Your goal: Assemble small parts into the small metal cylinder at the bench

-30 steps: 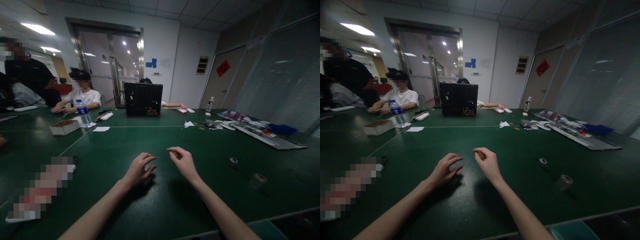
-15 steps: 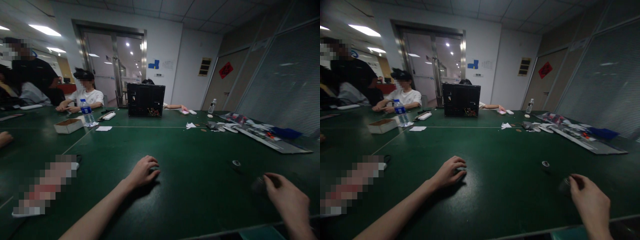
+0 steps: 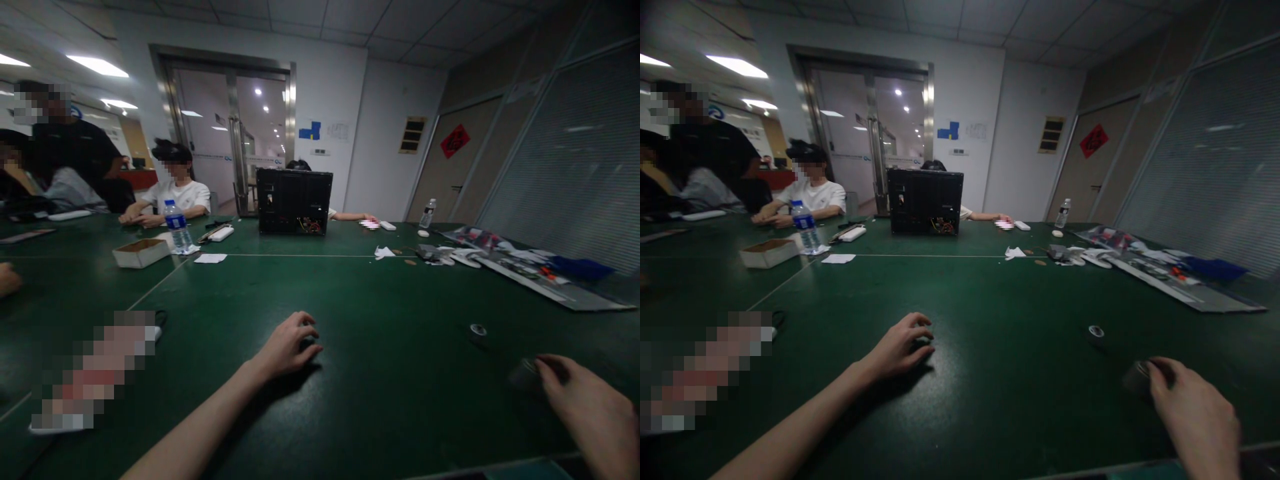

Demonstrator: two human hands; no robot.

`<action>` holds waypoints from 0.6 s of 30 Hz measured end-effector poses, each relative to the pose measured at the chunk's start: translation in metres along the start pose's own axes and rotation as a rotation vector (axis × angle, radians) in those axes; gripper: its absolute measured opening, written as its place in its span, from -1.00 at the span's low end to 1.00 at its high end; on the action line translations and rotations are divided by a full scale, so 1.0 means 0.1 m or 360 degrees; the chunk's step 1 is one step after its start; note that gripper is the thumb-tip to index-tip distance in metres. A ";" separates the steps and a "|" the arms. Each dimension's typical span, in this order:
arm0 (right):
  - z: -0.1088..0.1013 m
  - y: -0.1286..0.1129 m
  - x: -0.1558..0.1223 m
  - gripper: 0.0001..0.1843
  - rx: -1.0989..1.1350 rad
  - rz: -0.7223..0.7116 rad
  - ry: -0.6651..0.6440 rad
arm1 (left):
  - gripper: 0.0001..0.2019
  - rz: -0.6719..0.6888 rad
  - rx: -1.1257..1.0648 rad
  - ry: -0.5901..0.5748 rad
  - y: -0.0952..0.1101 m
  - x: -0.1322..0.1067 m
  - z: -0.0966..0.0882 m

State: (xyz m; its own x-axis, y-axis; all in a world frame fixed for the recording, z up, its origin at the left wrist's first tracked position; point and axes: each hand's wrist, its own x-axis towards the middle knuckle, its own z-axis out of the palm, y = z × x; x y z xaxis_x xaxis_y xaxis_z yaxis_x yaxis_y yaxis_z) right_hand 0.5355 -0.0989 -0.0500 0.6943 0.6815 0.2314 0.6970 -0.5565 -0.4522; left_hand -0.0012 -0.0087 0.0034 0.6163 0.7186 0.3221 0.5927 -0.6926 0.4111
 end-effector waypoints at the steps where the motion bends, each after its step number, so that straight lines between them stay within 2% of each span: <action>1: 0.00 0.00 0.00 -0.66 0.0000 0.0006 -0.0019 | -0.78 -0.0003 -0.0002 -0.0002 0.00 0.00 0.00; 7: -0.03 0.01 0.06 -0.70 -0.0012 -0.0014 -0.0066 | -0.77 -0.0019 0.0001 -0.0032 0.01 0.00 -0.02; 12: -0.07 0.06 0.16 -0.66 0.0005 0.0047 -0.0217 | -0.77 -0.0018 0.0001 -0.0056 0.02 0.00 -0.03; 18: -0.17 -0.05 0.15 -0.51 -0.0159 0.0056 -0.0196 | -0.76 -0.0031 -0.0005 -0.0078 0.02 0.01 -0.03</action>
State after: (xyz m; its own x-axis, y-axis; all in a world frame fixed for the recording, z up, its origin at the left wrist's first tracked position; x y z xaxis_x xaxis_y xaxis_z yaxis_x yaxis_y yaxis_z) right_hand 0.5450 -0.0941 -0.0293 0.6955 0.7105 0.1068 0.6913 -0.6212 -0.3690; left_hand -0.0009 -0.0096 0.0067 0.6294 0.7278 0.2723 0.6031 -0.6785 0.4195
